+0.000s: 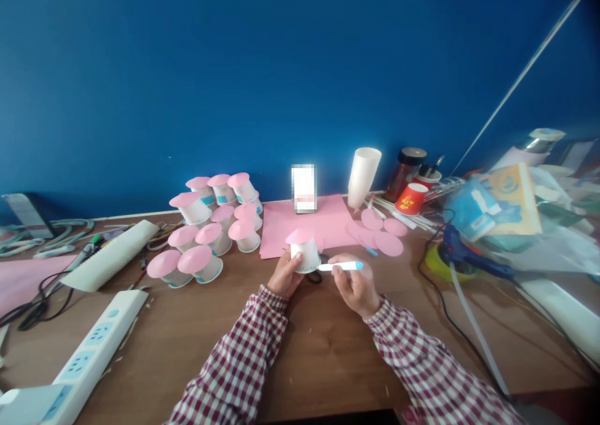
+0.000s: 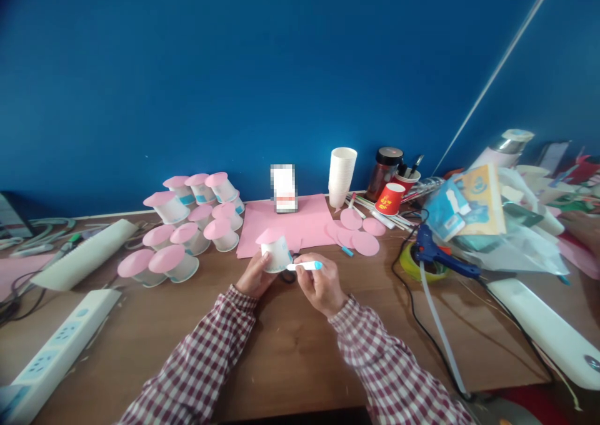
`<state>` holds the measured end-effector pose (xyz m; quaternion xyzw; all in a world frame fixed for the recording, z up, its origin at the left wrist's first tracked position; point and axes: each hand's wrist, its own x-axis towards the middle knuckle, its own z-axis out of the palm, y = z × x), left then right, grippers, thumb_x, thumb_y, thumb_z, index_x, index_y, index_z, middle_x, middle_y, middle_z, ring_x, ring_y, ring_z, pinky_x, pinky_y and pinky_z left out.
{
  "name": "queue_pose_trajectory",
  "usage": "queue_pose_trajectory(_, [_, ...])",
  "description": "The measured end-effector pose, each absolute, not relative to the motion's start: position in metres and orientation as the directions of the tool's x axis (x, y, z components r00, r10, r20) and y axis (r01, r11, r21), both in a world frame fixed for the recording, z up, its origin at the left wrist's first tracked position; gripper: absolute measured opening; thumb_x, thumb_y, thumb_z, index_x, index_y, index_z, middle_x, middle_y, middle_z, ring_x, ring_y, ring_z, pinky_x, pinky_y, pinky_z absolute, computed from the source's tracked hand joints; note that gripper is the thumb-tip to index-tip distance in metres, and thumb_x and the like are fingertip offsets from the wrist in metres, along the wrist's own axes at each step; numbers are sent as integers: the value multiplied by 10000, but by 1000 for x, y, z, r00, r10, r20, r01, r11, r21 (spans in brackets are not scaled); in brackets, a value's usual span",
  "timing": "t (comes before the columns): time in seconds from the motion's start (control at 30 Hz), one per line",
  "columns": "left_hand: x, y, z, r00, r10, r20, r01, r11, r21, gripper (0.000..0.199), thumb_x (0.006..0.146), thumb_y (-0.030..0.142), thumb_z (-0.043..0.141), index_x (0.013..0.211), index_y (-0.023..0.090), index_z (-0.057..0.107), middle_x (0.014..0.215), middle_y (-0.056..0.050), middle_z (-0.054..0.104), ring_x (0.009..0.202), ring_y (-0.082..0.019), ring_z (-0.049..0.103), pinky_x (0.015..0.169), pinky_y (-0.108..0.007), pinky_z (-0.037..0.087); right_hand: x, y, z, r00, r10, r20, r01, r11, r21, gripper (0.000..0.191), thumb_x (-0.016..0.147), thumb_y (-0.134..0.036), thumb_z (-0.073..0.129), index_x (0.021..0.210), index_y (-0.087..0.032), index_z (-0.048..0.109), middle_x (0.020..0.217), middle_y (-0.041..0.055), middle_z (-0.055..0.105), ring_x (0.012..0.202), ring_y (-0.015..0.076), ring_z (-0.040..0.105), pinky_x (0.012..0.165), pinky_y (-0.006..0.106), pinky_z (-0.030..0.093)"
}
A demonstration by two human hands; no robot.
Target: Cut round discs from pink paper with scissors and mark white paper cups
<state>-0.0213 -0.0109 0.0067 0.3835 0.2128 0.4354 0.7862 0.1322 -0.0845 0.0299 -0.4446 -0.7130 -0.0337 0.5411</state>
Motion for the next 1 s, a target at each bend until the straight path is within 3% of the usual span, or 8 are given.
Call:
queue_pose_trajectory(0.4, [-21,-10,4,542,840,-7,-521,342,782,400,758,360,629,1067,113,575,915,-103,646,888,-235,607,840,-379,447,134,-84,29,2,609,793,691,573,-441,119,850,-118,464,916,-181,539,792,73,642,754,188,618,683,340,516])
queue_pose_trajectory(0.57, [-22,-9,1,531,846,-43,-533,373,760,429,772,380,608,1108,119,555,1003,-117,641,952,-255,604,901,-403,424,134,-85,29,-10,609,793,693,576,-434,105,842,-115,477,901,-177,539,807,74,645,763,184,619,688,329,515])
queue_pose_trajectory(1.0, [-24,-10,0,549,831,-88,-517,420,746,470,794,423,564,1137,103,537,999,-132,655,971,-272,607,924,-423,416,135,-85,29,16,640,768,707,536,-461,105,863,-149,441,879,-182,539,782,67,647,736,182,628,671,330,519])
